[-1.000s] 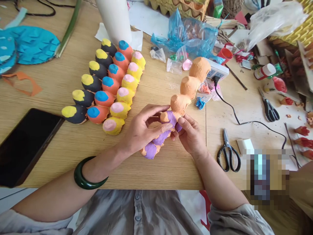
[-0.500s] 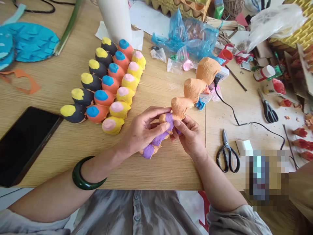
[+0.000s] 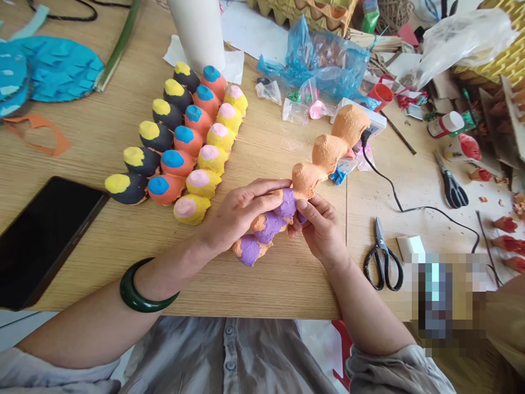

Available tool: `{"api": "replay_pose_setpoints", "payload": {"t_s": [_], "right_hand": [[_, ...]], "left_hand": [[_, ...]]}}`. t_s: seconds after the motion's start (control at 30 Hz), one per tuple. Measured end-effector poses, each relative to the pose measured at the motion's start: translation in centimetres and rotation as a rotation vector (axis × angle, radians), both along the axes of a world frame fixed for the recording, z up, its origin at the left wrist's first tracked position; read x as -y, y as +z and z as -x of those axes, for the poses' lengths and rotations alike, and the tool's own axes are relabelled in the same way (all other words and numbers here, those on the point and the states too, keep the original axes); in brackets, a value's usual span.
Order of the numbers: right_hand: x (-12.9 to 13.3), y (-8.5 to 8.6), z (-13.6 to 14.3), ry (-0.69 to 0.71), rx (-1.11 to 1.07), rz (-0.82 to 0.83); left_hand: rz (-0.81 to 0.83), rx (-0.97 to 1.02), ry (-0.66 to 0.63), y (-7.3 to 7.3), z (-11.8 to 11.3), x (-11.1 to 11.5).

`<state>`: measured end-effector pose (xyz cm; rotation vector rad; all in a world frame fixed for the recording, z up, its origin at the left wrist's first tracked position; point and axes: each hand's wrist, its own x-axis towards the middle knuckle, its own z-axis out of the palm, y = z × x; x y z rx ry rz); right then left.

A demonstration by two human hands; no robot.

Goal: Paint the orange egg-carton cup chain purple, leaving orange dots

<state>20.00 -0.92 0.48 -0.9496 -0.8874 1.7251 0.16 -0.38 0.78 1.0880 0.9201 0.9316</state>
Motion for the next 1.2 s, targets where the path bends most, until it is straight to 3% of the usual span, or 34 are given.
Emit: {"api": "replay_pose_setpoints", "payload": {"t_s": [0.13, 0.37, 0.87, 1.2], "right_hand": [[0.06, -0.04, -0.01, 0.025, 0.014, 0.013], [0.12, 0.05, -0.04, 0.037, -0.033, 0.030], [-0.05, 0.18, -0.08, 0.008, 0.008, 0.066], [-0.34, 0.07, -0.28, -0.005, 0.001, 0.079]], "left_hand": [[0.068, 0.013, 0.008, 0.07, -0.04, 0.08], [-0.159, -0.053, 0.061, 0.11, -0.22, 0.03], [-0.192, -0.027, -0.027, 0.07, 0.33, -0.30], [-0.328, -0.153, -0.024, 0.80, 0.55, -0.43]]}}
